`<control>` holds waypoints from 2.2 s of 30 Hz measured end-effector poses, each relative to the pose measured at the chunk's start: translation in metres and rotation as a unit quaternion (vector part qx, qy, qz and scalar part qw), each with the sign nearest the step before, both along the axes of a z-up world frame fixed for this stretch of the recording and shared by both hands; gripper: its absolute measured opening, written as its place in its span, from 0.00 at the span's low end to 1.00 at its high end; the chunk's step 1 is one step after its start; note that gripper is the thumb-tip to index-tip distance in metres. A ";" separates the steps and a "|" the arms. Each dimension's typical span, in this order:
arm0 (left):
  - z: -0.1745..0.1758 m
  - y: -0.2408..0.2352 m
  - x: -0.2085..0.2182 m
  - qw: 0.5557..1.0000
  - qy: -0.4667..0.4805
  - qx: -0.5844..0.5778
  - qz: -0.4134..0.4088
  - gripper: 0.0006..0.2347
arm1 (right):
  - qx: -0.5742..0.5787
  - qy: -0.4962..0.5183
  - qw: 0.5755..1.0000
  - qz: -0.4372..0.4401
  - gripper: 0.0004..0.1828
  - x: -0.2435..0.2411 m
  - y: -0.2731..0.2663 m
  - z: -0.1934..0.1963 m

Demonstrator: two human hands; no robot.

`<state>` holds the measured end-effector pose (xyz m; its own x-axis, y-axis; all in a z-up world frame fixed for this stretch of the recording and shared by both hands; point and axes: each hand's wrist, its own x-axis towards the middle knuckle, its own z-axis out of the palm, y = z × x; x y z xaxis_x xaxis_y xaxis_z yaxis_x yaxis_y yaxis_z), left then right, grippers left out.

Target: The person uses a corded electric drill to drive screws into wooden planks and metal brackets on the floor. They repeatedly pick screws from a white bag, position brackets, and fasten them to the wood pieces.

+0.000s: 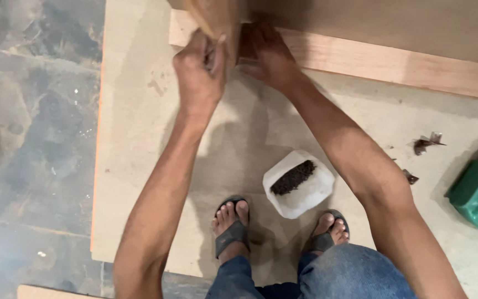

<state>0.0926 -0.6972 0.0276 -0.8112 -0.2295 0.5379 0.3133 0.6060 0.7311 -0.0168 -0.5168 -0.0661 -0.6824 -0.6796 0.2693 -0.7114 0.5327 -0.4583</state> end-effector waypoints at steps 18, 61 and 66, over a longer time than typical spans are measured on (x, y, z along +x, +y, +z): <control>-0.013 -0.001 -0.031 0.997 0.032 -0.063 -0.029 0.05 | -0.044 0.035 0.994 -0.093 0.38 -0.003 -0.045 -0.040; -0.132 -0.046 -0.062 0.983 -0.046 -0.170 -0.049 0.24 | 0.016 -0.145 0.982 -0.117 0.32 0.000 -0.066 0.016; -0.133 -0.046 -0.060 0.978 -0.071 -0.187 -0.059 0.25 | 0.046 -0.178 0.974 -0.131 0.32 0.001 -0.069 0.023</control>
